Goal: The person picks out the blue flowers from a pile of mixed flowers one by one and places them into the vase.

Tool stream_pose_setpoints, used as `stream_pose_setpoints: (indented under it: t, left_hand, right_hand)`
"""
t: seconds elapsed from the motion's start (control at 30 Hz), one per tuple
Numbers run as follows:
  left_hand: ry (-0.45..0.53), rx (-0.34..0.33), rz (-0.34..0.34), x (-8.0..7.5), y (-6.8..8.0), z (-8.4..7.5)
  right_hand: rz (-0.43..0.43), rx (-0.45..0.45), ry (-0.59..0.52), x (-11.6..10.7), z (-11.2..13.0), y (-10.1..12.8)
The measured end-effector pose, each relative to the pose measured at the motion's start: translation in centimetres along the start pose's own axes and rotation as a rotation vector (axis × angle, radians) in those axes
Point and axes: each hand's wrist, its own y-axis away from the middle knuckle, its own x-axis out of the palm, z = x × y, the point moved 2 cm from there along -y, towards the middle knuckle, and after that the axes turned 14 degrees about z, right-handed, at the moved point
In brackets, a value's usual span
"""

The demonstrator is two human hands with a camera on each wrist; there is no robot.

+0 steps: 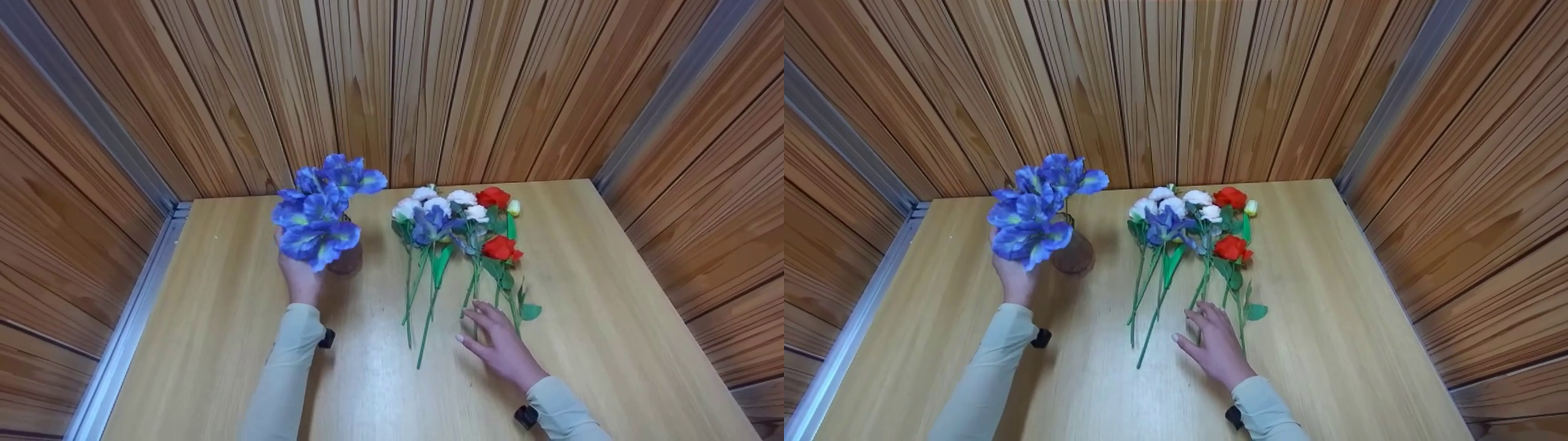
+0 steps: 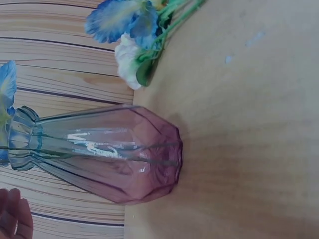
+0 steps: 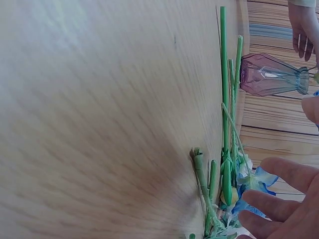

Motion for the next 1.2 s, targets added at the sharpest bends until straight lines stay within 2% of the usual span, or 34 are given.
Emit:
stream_pose_setpoints:
  t: [0.03,0.13,0.2,0.23,0.27,0.33,0.37,0.53,0.67,0.77,0.93,1.1,1.2]
  left_hand:
    - [-0.076,-0.020,-0.002,0.0,0.1,-0.1]
    - [-0.564,-0.034,0.022,-0.3,0.4,-0.2]
    - [-0.868,0.023,0.063,-0.4,0.6,-0.2]
    - [-0.992,0.062,0.077,-0.5,0.7,-0.2]
    - [-1.069,0.102,0.089,-0.6,0.8,-0.2]
    - [-1.096,0.169,0.121,-0.6,0.9,-0.1]
    - [-1.104,0.178,0.125,-0.6,0.9,0.0]
    - [-1.080,0.151,0.094,-0.7,0.8,0.1]
    - [-1.011,0.106,0.060,-0.9,0.7,0.1]
    - [-0.976,0.104,0.053,-1.1,0.7,-0.1]
    - [-1.009,0.112,0.070,-1.2,0.8,-0.2]
    - [-1.083,0.143,0.107,-1.5,1.4,0.0]
    - [-1.059,0.101,0.106,-1.7,1.7,0.4]
  right_hand:
    - [0.003,0.003,-0.002,-0.1,0.0,0.0]
    - [0.008,0.008,-0.003,-0.2,0.1,0.0]
    - [0.003,0.007,-0.005,-0.2,0.1,0.0]
    - [-0.002,-0.002,-0.002,-0.3,0.1,0.0]
    - [-0.009,-0.012,0.001,-0.3,0.1,0.0]
    - [-0.022,-0.033,0.006,-0.3,0.2,0.0]
    - [-0.026,-0.040,0.008,-0.3,0.2,0.1]
    - [-0.028,-0.039,0.006,-0.3,0.2,0.2]
    - [-0.023,-0.028,-0.001,-0.3,0.2,0.2]
    - [-0.022,-0.023,-0.009,-0.4,0.2,0.1]
    - [-0.025,-0.026,-0.012,-0.4,0.3,0.2]
    - [-0.045,-0.041,0.001,-0.4,0.2,0.2]
    - [-0.055,-0.045,0.001,-0.5,0.2,0.3]
